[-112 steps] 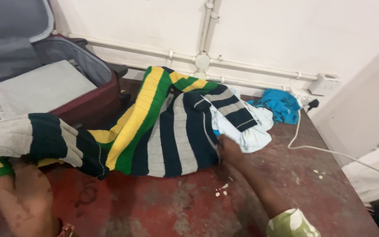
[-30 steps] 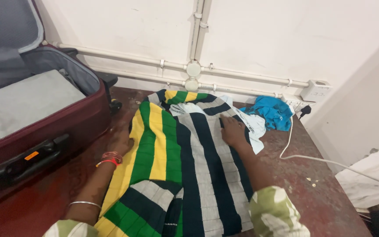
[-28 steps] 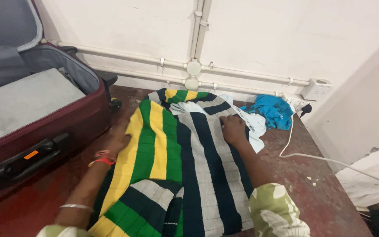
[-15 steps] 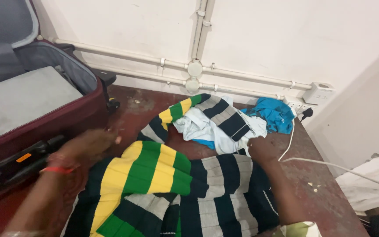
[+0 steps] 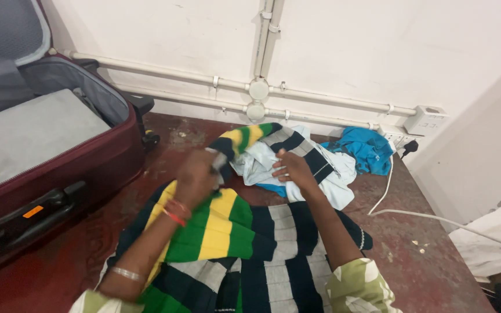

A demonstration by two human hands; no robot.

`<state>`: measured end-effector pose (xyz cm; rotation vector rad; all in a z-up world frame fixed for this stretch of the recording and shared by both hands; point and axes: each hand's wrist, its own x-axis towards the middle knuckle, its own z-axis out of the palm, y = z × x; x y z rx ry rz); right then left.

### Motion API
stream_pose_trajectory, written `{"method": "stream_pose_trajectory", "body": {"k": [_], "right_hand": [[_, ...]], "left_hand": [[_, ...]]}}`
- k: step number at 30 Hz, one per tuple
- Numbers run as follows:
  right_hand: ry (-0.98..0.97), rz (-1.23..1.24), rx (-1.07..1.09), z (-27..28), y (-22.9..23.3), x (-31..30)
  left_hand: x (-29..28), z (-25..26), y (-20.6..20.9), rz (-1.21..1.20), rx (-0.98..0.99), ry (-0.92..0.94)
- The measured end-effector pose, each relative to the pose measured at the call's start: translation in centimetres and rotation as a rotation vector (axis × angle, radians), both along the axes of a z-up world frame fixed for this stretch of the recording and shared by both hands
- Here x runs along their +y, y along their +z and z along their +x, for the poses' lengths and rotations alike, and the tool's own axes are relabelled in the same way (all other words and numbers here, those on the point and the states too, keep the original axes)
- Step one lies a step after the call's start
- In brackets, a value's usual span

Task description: The person folds a pair of light-colored jeans and places them into an open suitcase. Then the person folds a striped sweater and places it into the suitcase. Finally, the person picks up a light blue shirt and begins to fold it.

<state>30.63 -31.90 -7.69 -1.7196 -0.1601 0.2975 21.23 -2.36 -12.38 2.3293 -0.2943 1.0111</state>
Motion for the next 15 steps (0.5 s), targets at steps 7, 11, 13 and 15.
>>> {"method": "stream_pose_trajectory", "body": {"k": [7, 11, 13, 15], "right_hand": [[-0.063, 0.513, 0.062, 3.9, -2.2, -1.6], [-0.009, 0.628, 0.127, 5.5, -2.3, -3.5], [-0.03, 0.779, 0.168, 5.3, -0.6, -4.4], [-0.018, 0.912, 0.033, 4.1, 1.9, -5.1]], "left_hand": [[-7.9, -11.6, 5.3, 0.465, 0.291, -0.602], [-6.4, -11.0, 8.0, 0.075, 0.176, -0.451], [-4.3, -8.8, 9.0, 0.105, 0.032, -0.258], [-2.2, -7.3, 9.1, 0.161, 0.135, -0.212]]}}
